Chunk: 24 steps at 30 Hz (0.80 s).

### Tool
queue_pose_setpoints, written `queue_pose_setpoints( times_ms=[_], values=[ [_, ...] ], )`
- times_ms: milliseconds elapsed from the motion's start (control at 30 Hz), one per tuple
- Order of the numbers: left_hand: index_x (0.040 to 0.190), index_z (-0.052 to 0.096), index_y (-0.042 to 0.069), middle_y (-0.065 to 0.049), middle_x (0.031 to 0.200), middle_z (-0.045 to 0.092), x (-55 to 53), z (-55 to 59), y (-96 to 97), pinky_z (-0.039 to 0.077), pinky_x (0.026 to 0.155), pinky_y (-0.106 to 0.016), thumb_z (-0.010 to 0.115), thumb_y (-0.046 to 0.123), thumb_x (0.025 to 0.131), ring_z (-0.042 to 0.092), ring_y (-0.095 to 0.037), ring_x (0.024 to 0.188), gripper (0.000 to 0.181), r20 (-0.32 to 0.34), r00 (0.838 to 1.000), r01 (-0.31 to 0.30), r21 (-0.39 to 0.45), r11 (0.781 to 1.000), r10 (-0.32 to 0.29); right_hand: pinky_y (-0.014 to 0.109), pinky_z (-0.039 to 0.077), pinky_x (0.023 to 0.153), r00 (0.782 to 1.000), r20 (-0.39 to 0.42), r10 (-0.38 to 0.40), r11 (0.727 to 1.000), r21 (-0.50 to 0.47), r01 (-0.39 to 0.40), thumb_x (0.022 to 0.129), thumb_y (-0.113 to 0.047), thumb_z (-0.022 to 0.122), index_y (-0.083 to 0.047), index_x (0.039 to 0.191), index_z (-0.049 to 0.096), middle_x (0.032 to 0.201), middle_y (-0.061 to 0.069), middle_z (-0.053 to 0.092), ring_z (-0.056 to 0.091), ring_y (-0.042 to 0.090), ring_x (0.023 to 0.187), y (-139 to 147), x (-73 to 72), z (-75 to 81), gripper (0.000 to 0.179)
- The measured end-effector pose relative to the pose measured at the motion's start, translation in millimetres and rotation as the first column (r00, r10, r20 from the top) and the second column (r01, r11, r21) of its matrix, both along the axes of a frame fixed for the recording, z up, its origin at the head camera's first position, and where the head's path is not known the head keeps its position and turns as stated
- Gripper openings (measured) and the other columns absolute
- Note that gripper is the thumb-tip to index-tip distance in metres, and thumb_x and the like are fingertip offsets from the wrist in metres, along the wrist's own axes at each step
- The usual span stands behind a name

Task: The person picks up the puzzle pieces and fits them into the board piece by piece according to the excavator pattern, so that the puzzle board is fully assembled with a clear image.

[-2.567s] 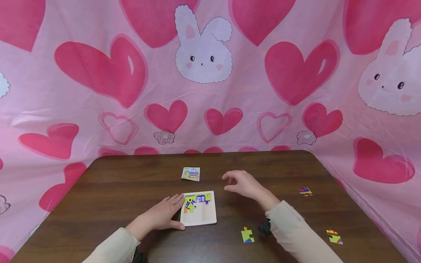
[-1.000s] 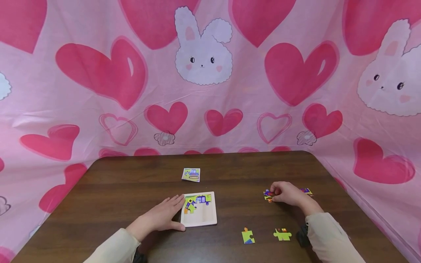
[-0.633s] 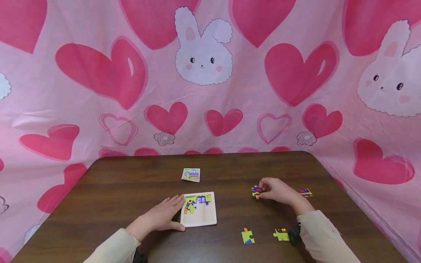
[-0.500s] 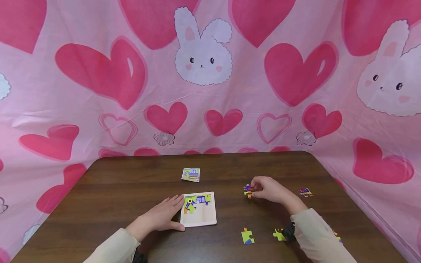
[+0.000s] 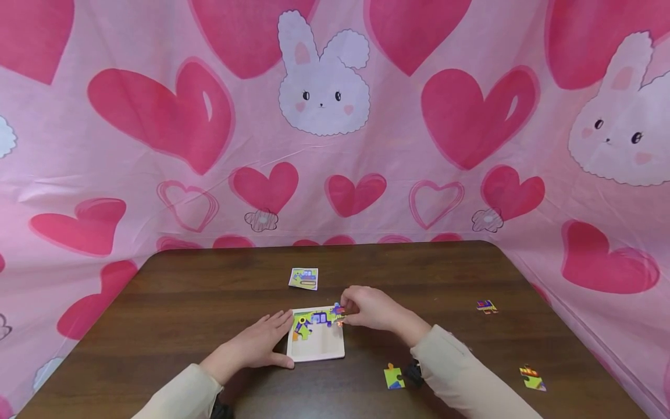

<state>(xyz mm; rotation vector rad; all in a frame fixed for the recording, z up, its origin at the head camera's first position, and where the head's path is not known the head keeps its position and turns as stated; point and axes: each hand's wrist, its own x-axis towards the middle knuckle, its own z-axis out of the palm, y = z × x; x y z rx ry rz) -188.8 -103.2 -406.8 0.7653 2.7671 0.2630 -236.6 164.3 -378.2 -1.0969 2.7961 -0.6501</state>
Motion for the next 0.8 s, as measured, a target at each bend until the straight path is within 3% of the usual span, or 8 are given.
queue_pose_setpoints(
  times_ms=[333, 533, 800],
  values=[
    [0.137, 0.039, -0.002, -0.017, 0.144, 0.033, -0.3, -1.3, -1.1, 0.024, 0.104, -0.049, 0.066, 0.057, 0.074, 0.027, -0.033, 0.132, 0.091, -0.021, 1.000, 0.013, 0.002, 1.000, -0.013, 0.021, 0.040, 0.053, 0.999, 0.019, 0.051, 0.999, -0.006, -0.051, 0.076, -0.017, 0.074, -0.012, 0.087, 0.061, 0.073, -0.004, 0.052, 0.046, 0.007, 0.062, -39, 5.1, -17.7, 0.018],
    [0.137, 0.039, -0.002, -0.017, 0.144, 0.033, 0.1, -0.6, -0.9, 0.024, 0.104, -0.049, 0.067, 0.056, 0.073, 0.027, -0.033, 0.132, 0.091, -0.009, 1.000, 0.009, 0.013, 1.000, -0.009, 0.021, 0.040, 0.055, 0.999, 0.016, 0.049, 0.999, 0.008, -0.049, 0.075, -0.013, 0.073, -0.012, 0.083, 0.060, 0.071, -0.005, 0.051, 0.044, 0.006, 0.062, -48, 4.4, -27.8, 0.016],
    [0.137, 0.039, -0.002, -0.016, 0.144, 0.033, -0.2, -2.2, -0.9, 0.024, 0.104, -0.049, 0.066, 0.057, 0.073, 0.027, -0.033, 0.132, 0.091, -0.015, 1.000, 0.011, 0.002, 1.000, -0.011, 0.022, 0.038, 0.055, 0.999, 0.009, 0.035, 0.998, 0.045, -0.036, 0.074, -0.017, 0.075, -0.013, 0.081, 0.059, 0.070, -0.007, 0.048, 0.044, 0.007, 0.061, -52, 1.5, -30.0, 0.018]
  ],
)
